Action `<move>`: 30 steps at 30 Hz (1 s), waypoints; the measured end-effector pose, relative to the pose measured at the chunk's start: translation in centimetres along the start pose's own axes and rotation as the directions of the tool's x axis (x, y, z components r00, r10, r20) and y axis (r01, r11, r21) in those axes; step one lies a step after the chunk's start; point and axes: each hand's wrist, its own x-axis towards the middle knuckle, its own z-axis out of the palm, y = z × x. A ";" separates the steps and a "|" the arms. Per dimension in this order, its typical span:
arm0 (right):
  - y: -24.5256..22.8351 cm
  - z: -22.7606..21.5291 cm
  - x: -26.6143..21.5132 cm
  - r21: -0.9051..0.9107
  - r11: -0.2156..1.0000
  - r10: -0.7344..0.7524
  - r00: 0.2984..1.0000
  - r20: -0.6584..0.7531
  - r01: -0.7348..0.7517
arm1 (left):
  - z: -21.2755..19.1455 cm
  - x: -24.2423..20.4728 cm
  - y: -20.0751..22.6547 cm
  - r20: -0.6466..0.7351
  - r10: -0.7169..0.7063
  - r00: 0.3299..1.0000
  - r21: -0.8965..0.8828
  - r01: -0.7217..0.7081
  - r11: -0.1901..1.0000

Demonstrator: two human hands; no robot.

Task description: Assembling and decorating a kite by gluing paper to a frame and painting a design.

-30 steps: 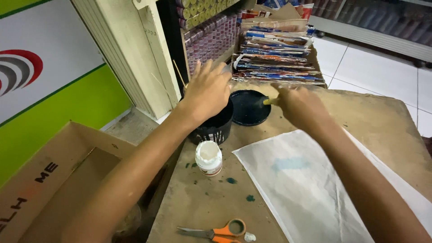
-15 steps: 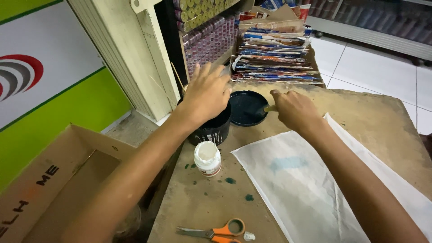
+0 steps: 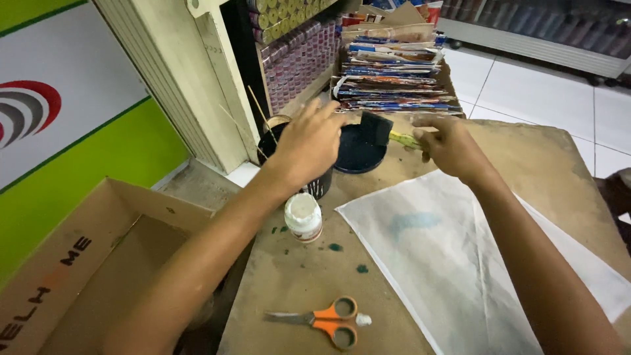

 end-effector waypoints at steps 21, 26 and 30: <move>3.9 -8.6 -19.4 0.712 0.687 0.245 0.969 -0.040 -0.144 | 12.0 -3.8 7.4 0.625 -0.360 0.693 0.051 0.424 0.904; 5.6 -10.1 -21.7 0.631 0.756 0.278 0.958 -0.069 -0.174 | 8.8 -4.8 9.6 0.577 -0.392 0.717 0.061 0.441 0.896; 5.3 -10.6 -23.2 0.501 0.854 0.243 0.960 -0.142 -0.142 | 7.4 -5.9 10.2 0.666 -0.392 0.635 0.069 0.470 0.880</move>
